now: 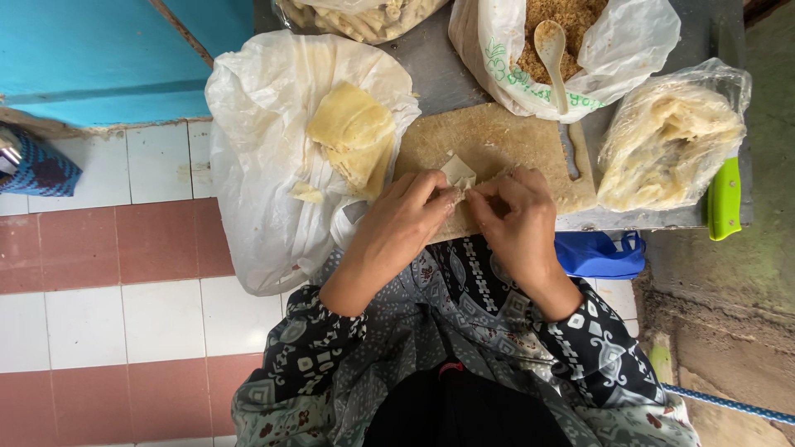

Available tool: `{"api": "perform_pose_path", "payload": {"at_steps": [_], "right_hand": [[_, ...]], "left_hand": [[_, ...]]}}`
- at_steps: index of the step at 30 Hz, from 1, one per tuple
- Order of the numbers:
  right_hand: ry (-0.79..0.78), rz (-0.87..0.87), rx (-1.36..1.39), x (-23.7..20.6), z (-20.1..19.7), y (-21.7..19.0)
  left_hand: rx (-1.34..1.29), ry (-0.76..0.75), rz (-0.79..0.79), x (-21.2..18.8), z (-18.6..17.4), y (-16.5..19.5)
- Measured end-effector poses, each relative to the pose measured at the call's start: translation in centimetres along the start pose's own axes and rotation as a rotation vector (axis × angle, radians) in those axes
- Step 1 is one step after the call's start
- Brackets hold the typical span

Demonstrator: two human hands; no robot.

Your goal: The person sits at a low table and cuts a round of dough into smaller pieces with a knife on a wooden board. They then fold each piece of dough by hand around a filling, dip the folded pieces into a bag of brown sugar, and set the finished pieces aside while repeating the process.

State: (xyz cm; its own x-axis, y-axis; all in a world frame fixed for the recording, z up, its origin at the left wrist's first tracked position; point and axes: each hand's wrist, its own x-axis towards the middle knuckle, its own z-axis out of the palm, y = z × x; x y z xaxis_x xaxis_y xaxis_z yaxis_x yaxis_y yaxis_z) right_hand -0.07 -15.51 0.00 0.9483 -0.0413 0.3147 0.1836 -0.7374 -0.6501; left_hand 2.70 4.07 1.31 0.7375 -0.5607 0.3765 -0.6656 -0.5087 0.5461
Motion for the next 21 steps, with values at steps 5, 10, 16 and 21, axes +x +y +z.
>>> {"api": "perform_pose_path", "payload": {"at_steps": [5,10,16,21], "right_hand": [[-0.054,-0.071,0.025,0.9,-0.4,-0.2],[-0.118,-0.153,-0.06,1.5,-1.1,-0.6],[-0.191,0.027,0.12,2.4,-1.0,-0.3],[-0.227,-0.38,-0.031,2.8,-2.0,0.1]], "left_hand": [[-0.042,-0.027,-0.017,1.5,0.7,-1.5],[-0.235,-0.058,-0.225,2.5,1.3,-2.5],[0.001,0.02,-0.013,1.4,0.3,-2.5],[0.1,0.07,0.05,0.4,0.1,-1.9]]}}
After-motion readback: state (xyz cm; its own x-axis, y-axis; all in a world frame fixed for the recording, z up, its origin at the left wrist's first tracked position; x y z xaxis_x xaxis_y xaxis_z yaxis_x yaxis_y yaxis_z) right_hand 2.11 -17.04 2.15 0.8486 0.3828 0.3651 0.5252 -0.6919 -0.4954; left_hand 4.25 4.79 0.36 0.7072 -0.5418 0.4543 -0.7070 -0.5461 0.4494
